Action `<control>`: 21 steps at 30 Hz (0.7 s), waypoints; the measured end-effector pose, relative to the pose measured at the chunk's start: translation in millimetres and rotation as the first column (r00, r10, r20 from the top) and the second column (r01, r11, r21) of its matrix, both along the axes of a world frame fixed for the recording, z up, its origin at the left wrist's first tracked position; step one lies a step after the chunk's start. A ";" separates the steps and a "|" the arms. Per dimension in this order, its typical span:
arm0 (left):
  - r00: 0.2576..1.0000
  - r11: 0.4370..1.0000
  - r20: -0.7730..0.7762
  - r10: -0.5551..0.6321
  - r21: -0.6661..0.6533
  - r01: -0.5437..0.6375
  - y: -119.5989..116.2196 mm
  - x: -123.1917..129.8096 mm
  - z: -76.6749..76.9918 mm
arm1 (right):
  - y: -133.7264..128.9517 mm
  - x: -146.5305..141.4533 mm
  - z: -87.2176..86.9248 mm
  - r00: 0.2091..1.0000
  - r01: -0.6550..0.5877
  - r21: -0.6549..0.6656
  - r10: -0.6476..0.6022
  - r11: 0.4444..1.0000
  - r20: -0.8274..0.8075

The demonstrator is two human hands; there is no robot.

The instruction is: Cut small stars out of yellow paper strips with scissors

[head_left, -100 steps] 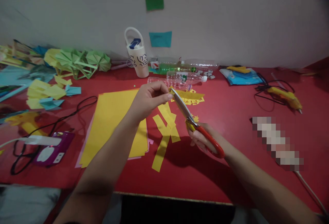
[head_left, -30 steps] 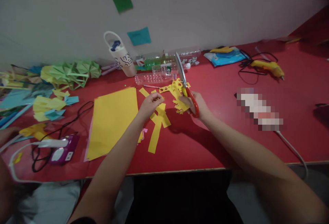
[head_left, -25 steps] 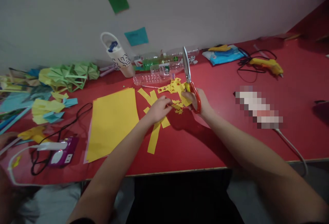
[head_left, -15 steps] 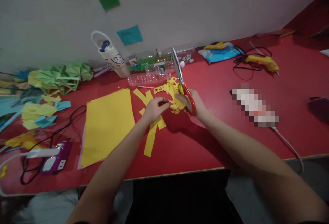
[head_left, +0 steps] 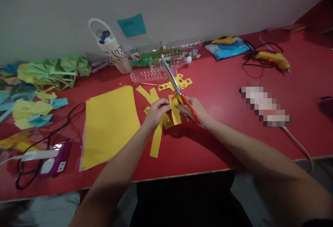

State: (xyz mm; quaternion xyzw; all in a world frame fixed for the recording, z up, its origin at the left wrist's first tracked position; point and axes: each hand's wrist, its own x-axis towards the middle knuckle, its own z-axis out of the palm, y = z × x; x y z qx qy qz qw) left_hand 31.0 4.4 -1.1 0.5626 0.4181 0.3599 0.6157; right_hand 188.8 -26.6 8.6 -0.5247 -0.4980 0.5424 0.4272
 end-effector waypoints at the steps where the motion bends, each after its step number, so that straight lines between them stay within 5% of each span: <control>1: 1.000 1.000 -0.001 -0.010 -0.025 0.010 -1.8 1.5 0.8 | -0.4 -1.0 -1.0 1.000 0.011 0.007 -0.011 1.000 0.004; 4: 0.999 0.998 -0.035 -0.028 -0.052 0.026 -7.1 6.7 2.8 | -1.9 -2.8 -3.9 0.999 0.040 0.040 -0.041 0.998 0.012; 8: 0.995 0.994 0.012 0.102 -0.030 -0.102 -9.9 4.5 5.8 | -2.7 1.1 -0.8 1.000 0.018 0.059 -0.019 0.998 0.024; 15: 0.926 0.936 0.135 0.352 -0.067 -0.346 -8.4 -20.8 13.3 | -7.4 12.3 17.8 0.915 -0.308 -0.007 0.298 0.951 0.272; 21: 0.900 0.914 0.163 0.404 -0.123 -0.388 -10.1 -23.6 15.3 | -20.7 24.8 8.5 0.831 -0.379 -0.103 0.388 0.919 0.399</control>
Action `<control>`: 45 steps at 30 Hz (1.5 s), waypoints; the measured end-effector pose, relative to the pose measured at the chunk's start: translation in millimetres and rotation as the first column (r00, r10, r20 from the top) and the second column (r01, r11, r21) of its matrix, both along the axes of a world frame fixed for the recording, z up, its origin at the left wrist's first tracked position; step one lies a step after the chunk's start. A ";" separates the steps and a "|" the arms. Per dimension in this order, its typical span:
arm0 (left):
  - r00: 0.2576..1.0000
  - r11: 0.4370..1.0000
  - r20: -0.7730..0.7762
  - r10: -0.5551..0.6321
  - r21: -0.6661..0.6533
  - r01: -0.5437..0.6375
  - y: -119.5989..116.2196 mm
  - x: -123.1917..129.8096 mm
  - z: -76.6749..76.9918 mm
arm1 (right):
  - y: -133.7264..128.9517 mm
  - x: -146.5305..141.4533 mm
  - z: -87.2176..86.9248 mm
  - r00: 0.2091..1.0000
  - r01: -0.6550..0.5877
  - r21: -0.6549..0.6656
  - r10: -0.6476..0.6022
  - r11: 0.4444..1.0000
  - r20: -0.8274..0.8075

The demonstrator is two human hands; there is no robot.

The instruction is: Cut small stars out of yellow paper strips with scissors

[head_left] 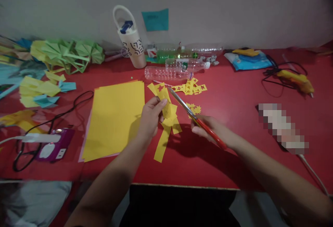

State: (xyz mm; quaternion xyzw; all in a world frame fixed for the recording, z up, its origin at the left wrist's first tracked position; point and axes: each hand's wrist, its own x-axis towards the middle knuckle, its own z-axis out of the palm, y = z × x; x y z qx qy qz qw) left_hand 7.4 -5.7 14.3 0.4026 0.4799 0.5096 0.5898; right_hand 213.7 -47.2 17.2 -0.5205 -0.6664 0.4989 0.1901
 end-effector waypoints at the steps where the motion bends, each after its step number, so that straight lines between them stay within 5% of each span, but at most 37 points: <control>1: 1.000 1.000 0.004 0.005 -0.008 -0.005 -0.4 0.5 -0.2 | -1.6 1.4 -1.5 0.999 -0.026 -0.006 0.026 1.000 0.020; 18: 0.962 0.982 -0.202 -0.182 0.022 0.190 -10.2 -0.2 6.5 | -5.0 2.8 -2.6 0.998 -0.043 -0.046 0.045 0.998 0.050; 33: 0.967 0.995 -0.253 -0.009 0.098 0.034 -5.2 -0.2 17.4 | -7.8 7.0 3.8 0.988 -0.136 -0.091 0.128 0.987 -0.084; 45: 0.962 0.978 -0.273 -0.012 0.197 0.068 -4.4 -3.6 15.4 | -11.8 6.8 0.9 0.995 -0.083 -0.165 0.073 0.983 -0.067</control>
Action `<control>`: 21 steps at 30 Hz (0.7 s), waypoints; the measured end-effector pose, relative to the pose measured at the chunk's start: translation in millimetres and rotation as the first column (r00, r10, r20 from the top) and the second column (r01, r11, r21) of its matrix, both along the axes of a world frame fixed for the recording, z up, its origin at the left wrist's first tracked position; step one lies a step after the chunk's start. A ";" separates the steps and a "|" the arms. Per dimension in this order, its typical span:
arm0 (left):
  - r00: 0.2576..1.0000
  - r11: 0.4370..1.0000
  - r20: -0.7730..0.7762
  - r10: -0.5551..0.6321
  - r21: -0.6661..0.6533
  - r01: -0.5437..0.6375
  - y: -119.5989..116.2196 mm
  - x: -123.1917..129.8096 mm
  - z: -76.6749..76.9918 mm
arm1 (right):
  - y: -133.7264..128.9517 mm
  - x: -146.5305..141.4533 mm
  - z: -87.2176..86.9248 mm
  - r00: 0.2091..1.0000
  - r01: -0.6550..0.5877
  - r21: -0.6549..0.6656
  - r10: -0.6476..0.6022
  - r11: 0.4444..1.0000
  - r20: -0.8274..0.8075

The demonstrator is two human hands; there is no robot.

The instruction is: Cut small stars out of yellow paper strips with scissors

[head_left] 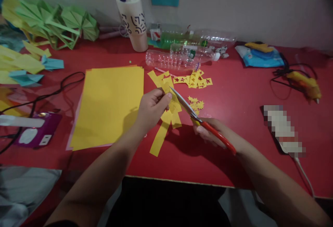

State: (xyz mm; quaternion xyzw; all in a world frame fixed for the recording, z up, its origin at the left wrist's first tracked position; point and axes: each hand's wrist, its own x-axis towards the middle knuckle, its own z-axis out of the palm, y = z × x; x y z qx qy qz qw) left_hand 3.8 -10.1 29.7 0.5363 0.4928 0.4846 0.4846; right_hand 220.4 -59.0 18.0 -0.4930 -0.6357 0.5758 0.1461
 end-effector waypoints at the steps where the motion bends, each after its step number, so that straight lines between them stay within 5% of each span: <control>1: 1.000 1.000 0.000 0.006 -0.007 -0.006 0.1 0.2 0.1 | 0.0 0.2 -1.0 1.000 0.002 0.004 -0.002 1.000 -0.008; 21: 0.999 0.997 0.028 0.020 -0.080 -0.018 -1.0 1.9 -1.4 | -2.1 -7.1 -3.8 0.995 0.042 -0.030 -0.045 0.999 -0.092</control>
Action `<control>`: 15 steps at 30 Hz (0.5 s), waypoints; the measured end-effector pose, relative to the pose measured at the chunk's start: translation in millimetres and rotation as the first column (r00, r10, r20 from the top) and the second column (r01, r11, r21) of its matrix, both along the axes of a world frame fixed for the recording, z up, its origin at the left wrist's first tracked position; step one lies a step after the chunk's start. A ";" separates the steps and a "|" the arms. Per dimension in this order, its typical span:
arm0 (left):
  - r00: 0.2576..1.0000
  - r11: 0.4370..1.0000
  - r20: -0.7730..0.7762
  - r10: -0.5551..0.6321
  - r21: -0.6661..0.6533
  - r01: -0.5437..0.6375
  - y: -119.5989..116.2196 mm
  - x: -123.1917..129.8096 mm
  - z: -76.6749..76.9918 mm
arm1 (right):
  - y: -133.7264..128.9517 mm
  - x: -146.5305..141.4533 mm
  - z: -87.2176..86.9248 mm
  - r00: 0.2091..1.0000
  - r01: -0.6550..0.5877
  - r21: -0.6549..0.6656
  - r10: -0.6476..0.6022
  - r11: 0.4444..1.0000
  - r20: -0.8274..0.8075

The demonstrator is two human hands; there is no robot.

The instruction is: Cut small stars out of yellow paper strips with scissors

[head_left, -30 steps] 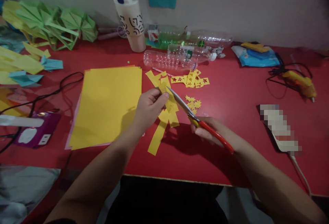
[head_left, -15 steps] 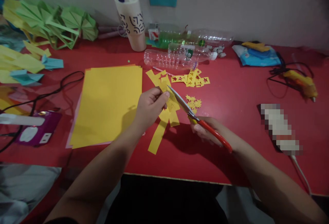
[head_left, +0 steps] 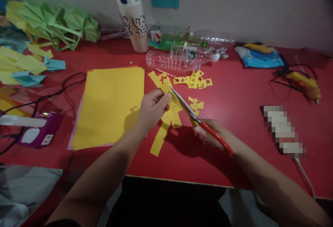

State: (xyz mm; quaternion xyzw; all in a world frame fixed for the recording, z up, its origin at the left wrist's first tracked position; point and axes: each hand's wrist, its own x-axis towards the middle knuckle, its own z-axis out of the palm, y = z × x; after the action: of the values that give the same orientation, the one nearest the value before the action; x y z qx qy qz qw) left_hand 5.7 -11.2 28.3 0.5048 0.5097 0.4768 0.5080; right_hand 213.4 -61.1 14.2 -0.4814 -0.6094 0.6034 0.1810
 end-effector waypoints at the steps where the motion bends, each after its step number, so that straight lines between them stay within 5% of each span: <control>1: 1.000 1.000 0.000 0.000 -0.002 0.000 -0.1 0.1 0.2 | 0.0 -0.4 0.2 1.000 -0.001 -0.009 0.001 1.000 0.003; 15: 0.999 1.000 0.033 0.005 -0.031 -0.004 0.0 0.8 -0.7 | -0.5 -2.9 -1.7 1.000 0.012 -0.051 -0.012 0.999 0.003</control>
State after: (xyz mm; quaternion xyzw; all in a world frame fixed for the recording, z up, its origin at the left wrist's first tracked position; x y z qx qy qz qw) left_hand 6.5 -11.2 27.6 0.4878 0.5099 0.4783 0.5228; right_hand 210.4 -61.6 12.5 -0.4904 -0.5911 0.6170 0.1715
